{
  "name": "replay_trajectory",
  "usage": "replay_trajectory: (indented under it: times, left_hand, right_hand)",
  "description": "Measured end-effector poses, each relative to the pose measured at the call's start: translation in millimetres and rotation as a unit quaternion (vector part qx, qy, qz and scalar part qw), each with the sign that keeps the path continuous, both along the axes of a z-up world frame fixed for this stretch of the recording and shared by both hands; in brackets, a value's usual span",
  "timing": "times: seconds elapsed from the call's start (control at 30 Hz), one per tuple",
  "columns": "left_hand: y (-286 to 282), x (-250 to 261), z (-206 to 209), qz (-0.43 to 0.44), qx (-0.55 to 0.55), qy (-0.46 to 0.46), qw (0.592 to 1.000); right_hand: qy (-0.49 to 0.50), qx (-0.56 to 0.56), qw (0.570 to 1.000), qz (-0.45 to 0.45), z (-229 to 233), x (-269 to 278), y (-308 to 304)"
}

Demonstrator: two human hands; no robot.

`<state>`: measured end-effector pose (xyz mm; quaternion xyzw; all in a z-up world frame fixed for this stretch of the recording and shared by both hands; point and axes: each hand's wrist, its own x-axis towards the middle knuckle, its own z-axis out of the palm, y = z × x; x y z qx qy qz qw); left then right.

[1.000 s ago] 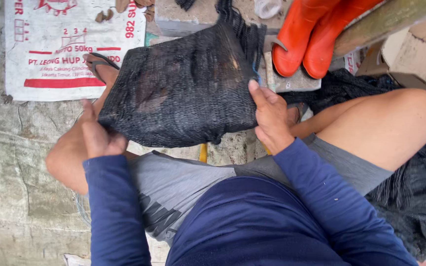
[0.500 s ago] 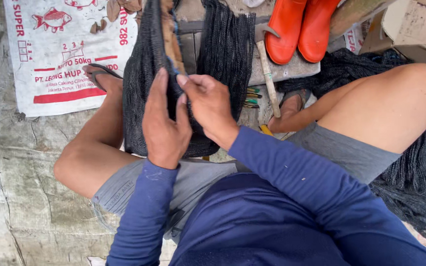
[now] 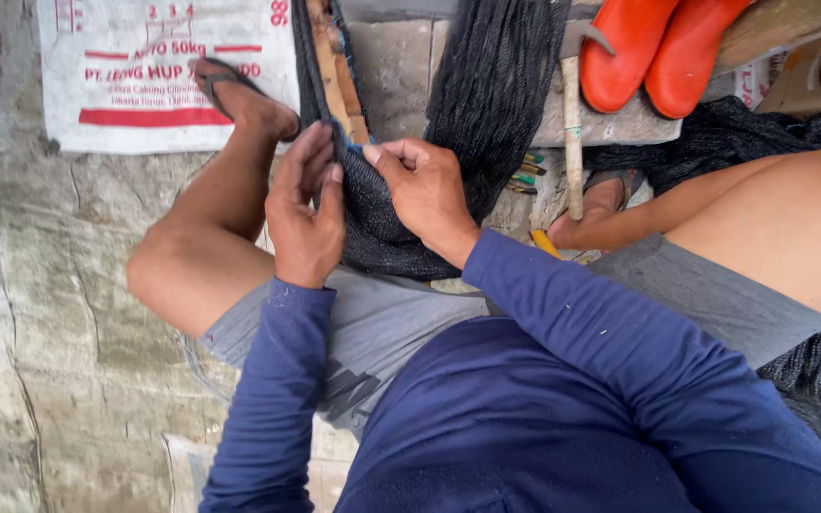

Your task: The person folds a piece of black mesh fabric by hand on a small wooden board. They repeatedly align edges, fold the material in half, and smooth it down to create a compact stack.

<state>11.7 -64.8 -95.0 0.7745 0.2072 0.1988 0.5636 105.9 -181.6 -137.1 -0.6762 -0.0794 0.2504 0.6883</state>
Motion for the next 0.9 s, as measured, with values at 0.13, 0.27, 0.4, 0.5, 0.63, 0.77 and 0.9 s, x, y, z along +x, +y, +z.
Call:
replay_trajectory:
  times: [0.13,0.27,0.4,0.5,0.63,0.77,0.9]
  left_hand:
    - [9.1,-8.0,11.4,-0.032,0.107,0.028,0.993]
    - [12.3,-4.4,10.1,0.024,0.04,0.011,0.999]
    - [27.5,-6.2,7.9,0.054,0.071,0.01,0.996]
    - [43.5,-11.9,12.9,0.068,0.115,0.015,0.991]
    - [52.7,-14.3,18.4,0.065,0.077,-0.012,0.995]
    - [53.8,-16.2,19.6,0.073,0.067,-0.007,0.995]
    - [58.4,-18.9,23.2,0.072,-0.003,-0.011,0.997]
  right_hand:
    - [-0.035,-0.009,0.999,0.024,7.1,-1.4,3.5]
    - [-0.057,-0.066,0.995,0.053,23.6,0.7,9.7]
    - [-0.057,-0.04,0.987,0.143,35.4,-2.6,9.3]
    - [-0.08,0.088,0.969,0.215,39.6,-1.7,15.4]
    - [-0.164,0.039,0.958,0.234,37.1,7.6,26.3]
    - [-0.153,0.003,0.958,0.242,32.0,11.2,36.0]
    - [-0.156,0.0,0.957,0.243,29.8,17.5,47.8]
